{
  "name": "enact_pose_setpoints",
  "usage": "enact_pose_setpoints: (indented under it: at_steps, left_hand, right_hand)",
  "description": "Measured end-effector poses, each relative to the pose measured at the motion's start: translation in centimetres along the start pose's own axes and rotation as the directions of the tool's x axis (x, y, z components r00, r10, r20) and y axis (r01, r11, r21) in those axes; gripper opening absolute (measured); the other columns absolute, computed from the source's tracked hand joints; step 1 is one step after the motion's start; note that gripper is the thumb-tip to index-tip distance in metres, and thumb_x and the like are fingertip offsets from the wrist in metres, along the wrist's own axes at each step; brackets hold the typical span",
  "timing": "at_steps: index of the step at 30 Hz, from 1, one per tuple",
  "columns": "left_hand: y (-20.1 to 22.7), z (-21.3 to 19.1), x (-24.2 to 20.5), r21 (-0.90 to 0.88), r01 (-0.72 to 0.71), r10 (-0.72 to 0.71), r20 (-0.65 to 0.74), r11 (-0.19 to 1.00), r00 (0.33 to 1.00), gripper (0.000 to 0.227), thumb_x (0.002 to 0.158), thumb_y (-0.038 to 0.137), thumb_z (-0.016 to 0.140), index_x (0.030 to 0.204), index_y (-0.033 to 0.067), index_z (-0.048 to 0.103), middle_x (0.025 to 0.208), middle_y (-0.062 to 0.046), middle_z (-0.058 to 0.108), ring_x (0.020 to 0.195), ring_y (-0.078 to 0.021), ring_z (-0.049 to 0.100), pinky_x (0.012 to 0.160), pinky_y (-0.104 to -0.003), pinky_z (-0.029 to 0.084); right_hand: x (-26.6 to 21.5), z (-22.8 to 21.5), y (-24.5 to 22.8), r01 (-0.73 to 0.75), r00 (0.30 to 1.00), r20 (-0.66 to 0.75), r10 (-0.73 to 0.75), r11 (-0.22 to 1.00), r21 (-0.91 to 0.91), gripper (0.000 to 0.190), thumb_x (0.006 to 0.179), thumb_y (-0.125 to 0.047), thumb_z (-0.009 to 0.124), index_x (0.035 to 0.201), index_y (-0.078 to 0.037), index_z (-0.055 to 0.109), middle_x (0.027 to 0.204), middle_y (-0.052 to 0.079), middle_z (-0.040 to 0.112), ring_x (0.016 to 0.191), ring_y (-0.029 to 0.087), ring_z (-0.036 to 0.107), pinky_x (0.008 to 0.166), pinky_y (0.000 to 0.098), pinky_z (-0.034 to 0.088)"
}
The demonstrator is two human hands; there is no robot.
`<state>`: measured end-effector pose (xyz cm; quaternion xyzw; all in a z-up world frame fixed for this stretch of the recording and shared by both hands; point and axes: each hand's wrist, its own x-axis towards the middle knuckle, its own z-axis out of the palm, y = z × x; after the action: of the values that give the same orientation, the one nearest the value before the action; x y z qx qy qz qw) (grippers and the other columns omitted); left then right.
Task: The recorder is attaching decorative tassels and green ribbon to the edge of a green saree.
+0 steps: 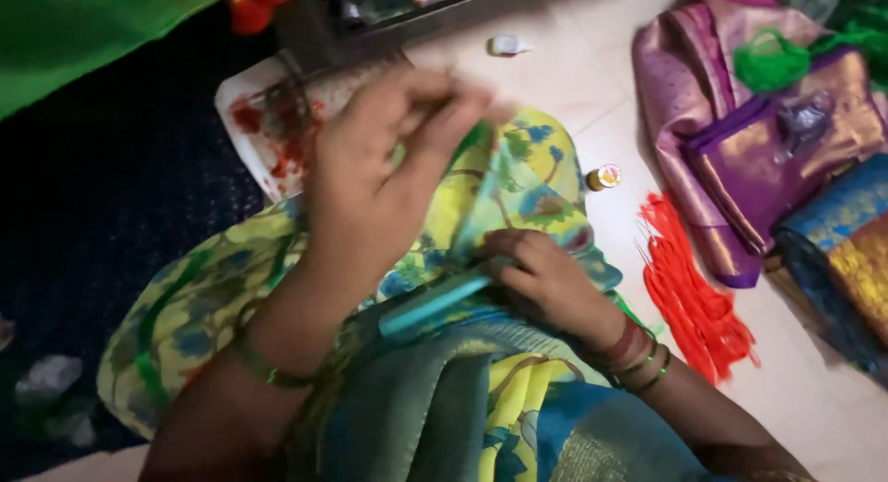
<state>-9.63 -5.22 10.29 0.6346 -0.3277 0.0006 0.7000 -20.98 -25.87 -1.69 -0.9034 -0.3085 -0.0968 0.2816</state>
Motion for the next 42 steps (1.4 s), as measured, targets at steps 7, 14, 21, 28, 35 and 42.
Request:
enact_pose_setpoints:
  at_steps: [7,14,21,28,35,42]
  left_hand:
    - [-7.3,6.9,0.2,0.093,-0.052,0.056,-0.044,0.994,0.997,0.006,0.094,0.011,0.074,0.096,0.0047,0.075,0.110,-0.009,0.068,0.102,-0.0153,0.068,0.086,-0.026,0.062]
    - [-16.2,6.0,-8.8,-0.018,0.480,-0.480,0.017,0.877,0.877,0.013,0.098,0.016,0.070,0.101,0.0025,0.072,0.084,-0.003,0.072,0.077,-0.0082,0.067,0.071,-0.023,0.054]
    - [-14.8,2.1,-10.1,0.106,0.528,-0.524,-0.071,0.842,0.849,0.014,0.099,0.013,0.068,0.095,-0.0007,0.069,0.079,-0.004,0.073,0.074,-0.0085,0.065,0.068,-0.024,0.053]
    - [-15.1,1.4,-10.7,0.018,0.448,-0.446,-0.075,0.894,0.892,0.012,0.102,0.011,0.065,0.098,-0.0004,0.068,0.084,-0.004,0.072,0.080,-0.0079,0.068,0.074,-0.024,0.054]
    - [-14.5,0.9,-11.2,-0.024,0.412,-0.412,-0.050,0.911,0.910,0.010,0.100,0.009,0.067,0.098,-0.0006,0.068,0.085,-0.004,0.072,0.079,-0.0078,0.069,0.073,-0.023,0.054]
    - [-14.1,1.2,-11.4,0.005,0.452,-0.452,-0.006,0.892,0.892,0.010,0.101,0.008,0.067,0.097,-0.0011,0.069,0.082,-0.004,0.073,0.077,-0.0080,0.068,0.070,-0.023,0.053]
  right_hand:
    - [-9.2,-0.6,6.0,-0.206,0.671,-0.615,0.414,0.901,0.381,0.027,0.095,0.009,0.051,0.120,0.000,0.052,0.114,0.020,0.065,0.107,0.036,0.068,0.095,0.0434,0.058]
    - [-7.9,0.3,9.8,-0.574,0.790,-0.322,0.521,0.814,-0.089,0.027,0.090,-0.009,0.067,0.116,-0.006,0.062,0.090,0.016,0.069,0.079,0.036,0.070,0.066,0.0443,0.054]
    - [-9.2,1.8,16.1,-0.852,0.513,-0.452,0.730,0.500,-0.159,0.013,0.111,-0.022,0.068,0.116,-0.012,0.064,0.089,0.017,0.071,0.079,0.039,0.069,0.067,0.0486,0.052]
    - [-6.0,0.8,11.8,-0.770,0.621,-0.162,0.767,0.636,0.053,0.026,0.094,-0.011,0.063,0.120,-0.008,0.060,0.082,0.014,0.072,0.068,0.034,0.071,0.057,0.0445,0.053]
    - [-4.1,1.0,9.0,-0.569,0.807,-0.349,0.477,0.786,-0.243,0.016,0.096,-0.011,0.064,0.110,-0.005,0.060,0.093,0.022,0.067,0.080,0.042,0.067,0.063,0.0492,0.052]
    - [-6.5,-0.4,13.7,-0.850,0.476,-0.502,0.722,0.524,-0.053,0.018,0.111,-0.022,0.062,0.116,-0.005,0.057,0.099,0.023,0.069,0.090,0.045,0.067,0.073,0.0525,0.051]
